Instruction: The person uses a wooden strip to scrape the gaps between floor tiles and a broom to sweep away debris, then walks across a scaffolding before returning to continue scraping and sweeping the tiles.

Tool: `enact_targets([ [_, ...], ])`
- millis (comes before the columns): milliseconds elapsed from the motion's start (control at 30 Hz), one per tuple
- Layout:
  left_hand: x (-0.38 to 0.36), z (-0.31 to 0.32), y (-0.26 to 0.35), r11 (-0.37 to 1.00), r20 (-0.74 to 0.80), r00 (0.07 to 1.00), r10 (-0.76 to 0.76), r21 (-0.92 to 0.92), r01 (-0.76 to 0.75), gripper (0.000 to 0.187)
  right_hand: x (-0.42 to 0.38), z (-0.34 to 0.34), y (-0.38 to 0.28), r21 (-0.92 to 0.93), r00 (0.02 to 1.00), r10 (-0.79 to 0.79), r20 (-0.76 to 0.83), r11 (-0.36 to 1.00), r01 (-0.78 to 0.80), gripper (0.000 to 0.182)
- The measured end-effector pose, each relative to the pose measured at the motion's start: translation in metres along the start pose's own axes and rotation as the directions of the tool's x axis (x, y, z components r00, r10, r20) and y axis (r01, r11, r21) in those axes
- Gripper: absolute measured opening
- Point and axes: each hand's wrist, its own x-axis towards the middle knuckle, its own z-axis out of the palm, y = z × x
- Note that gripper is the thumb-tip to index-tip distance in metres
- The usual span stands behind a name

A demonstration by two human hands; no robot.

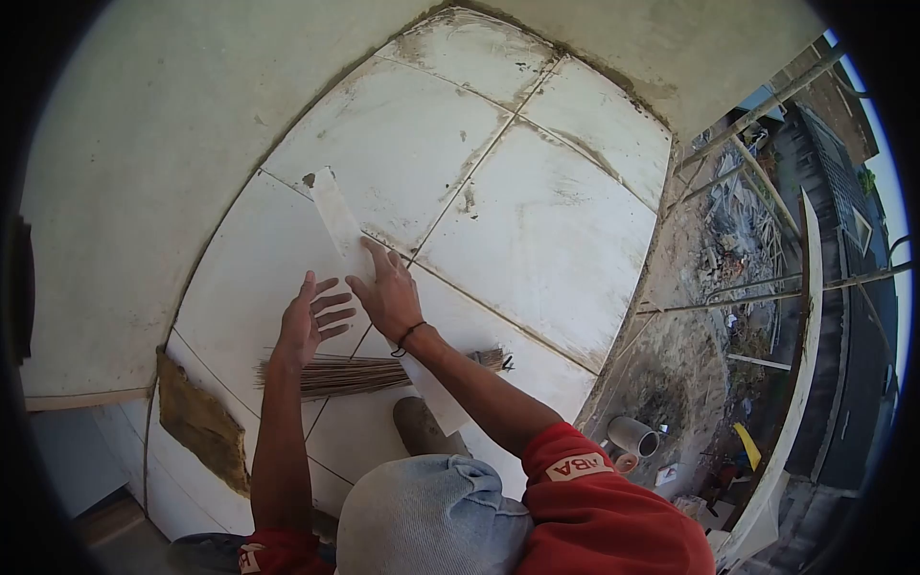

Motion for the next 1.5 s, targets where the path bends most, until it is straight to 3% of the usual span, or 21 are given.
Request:
enact_targets([
  [33, 0.007, 0.008, -0.009, 0.988, -0.002, 1.000, -0.027, -0.151, 0.027, 0.077, -0.002, 0.017, -0.013, 0.061, 0.999, -0.008, 0.038, 0.998, 0.005, 0.066],
  [67, 0.018, 0.001, -0.019, 0.978, 0.024, 0.997, 0.073, -0.196, -0.067, 0.071, -0.006, 0.025, -0.028, 0.247, 0.991, 0.019, 0.129, 0.968, -0.050, 0.063],
  [100, 0.025, -0.006, -0.024, 0.957, 0.050, 0.983, 0.174, -0.242, -0.157, 0.065, -0.013, 0.023, -0.038, 0.257, 0.991, 0.010, 0.134, 0.965, -0.044, 0.063],
  [167, -0.002, -0.028, -0.001, 0.974, -0.234, 0.968, 0.086, -0.187, -0.131, 0.050, -0.034, 0.008, -0.043, 0.393, 0.981, -0.055, 0.187, 0.919, -0.023, 0.061],
  [200, -0.008, -0.043, 0.004, 0.985, -0.335, 0.935, 0.115, -0.086, -0.152, 0.045, -0.048, -0.001, -0.030, 0.113, 0.977, -0.142, 0.161, 0.986, 0.125, 0.060],
  [267, -0.016, -0.094, 0.012, 0.988, -0.444, 0.886, 0.135, 0.124, -0.089, 0.048, -0.086, -0.032, -0.002, -0.298, 0.928, -0.243, 0.282, 0.897, 0.326, 0.064],
  [300, -0.024, -0.116, 0.015, 0.989, -0.457, 0.880, 0.133, 0.120, -0.087, 0.048, -0.111, -0.044, 0.021, -0.372, 0.907, -0.232, 0.350, 0.855, 0.362, 0.067],
  [367, -0.044, -0.155, 0.018, 0.934, -0.508, 0.826, 0.244, 0.353, -0.058, 0.067, -0.140, -0.061, 0.072, -0.421, 0.872, -0.228, 0.434, 0.804, 0.420, 0.070],
  [433, -0.054, -0.178, 0.011, 0.917, -0.592, 0.753, 0.287, 0.397, -0.038, 0.076, -0.148, -0.070, 0.105, -0.509, 0.783, -0.104, 0.613, 0.706, 0.493, 0.074],
  [567, -0.040, -0.217, -0.023, 0.861, -0.723, 0.564, 0.399, 0.507, 0.042, 0.101, -0.111, -0.045, 0.112, -0.519, 0.751, -0.109, 0.651, 0.658, 0.545, 0.076],
  [700, -0.051, -0.198, -0.035, 0.864, -0.746, 0.568, 0.348, 0.490, 0.115, 0.100, -0.058, -0.039, 0.120, -0.634, 0.941, 0.001, 0.339, 0.739, 0.228, 0.077],
  [733, -0.055, -0.194, -0.039, 0.851, -0.761, 0.534, 0.369, 0.507, 0.134, 0.099, -0.050, -0.057, 0.120, -0.665, 0.954, 0.147, 0.261, 0.743, 0.067, 0.077],
  [767, -0.057, -0.190, -0.041, 0.840, -0.775, 0.497, 0.390, 0.521, 0.153, 0.097, -0.042, -0.082, 0.122, -0.684, 0.941, 0.288, 0.180, 0.724, -0.091, 0.078],
  [900, -0.064, -0.189, -0.062, 0.866, -0.752, 0.563, 0.342, 0.484, 0.121, 0.092, -0.025, -0.184, 0.215, -0.710, 0.874, 0.374, -0.311, 0.520, -0.475, 0.077],
  [967, -0.037, -0.215, -0.102, 0.661, -0.677, 0.414, 0.609, 0.721, 0.207, 0.090, -0.025, -0.220, 0.251, -0.638, 0.822, 0.340, -0.457, 0.518, -0.569, 0.076],
  [1033, -0.026, -0.213, -0.112, 0.695, -0.690, 0.424, 0.587, 0.698, 0.173, 0.091, -0.039, -0.225, 0.256, -0.618, 0.847, 0.260, -0.464, 0.590, -0.520, 0.073],
  [1100, -0.019, -0.198, -0.119, 0.715, -0.691, 0.450, 0.566, 0.683, 0.149, 0.092, -0.069, -0.191, 0.213, -0.598, 0.914, 0.085, -0.396, 0.732, -0.328, 0.074],
  [1200, -0.007, -0.187, -0.123, 0.759, -0.751, 0.436, 0.496, 0.619, 0.203, 0.092, -0.099, -0.116, 0.118, -0.425, 0.988, 0.107, -0.112, 0.893, -0.146, 0.077],
  [1367, 0.003, -0.192, -0.137, 0.735, -0.724, 0.463, 0.512, 0.648, 0.199, 0.093, -0.062, -0.041, 0.087, -0.531, 0.888, 0.029, 0.459, 0.810, 0.248, 0.072],
  [1433, 0.007, -0.193, -0.140, 0.726, -0.711, 0.473, 0.520, 0.660, 0.195, 0.093, -0.022, -0.039, 0.109, -0.591, 0.918, 0.014, 0.397, 0.768, 0.244, 0.075],
  [1500, 0.004, -0.193, -0.146, 0.704, -0.699, 0.444, 0.561, 0.685, 0.188, 0.094, 0.023, -0.062, 0.123, -0.634, 0.950, 0.112, 0.293, 0.767, 0.105, 0.076],
])
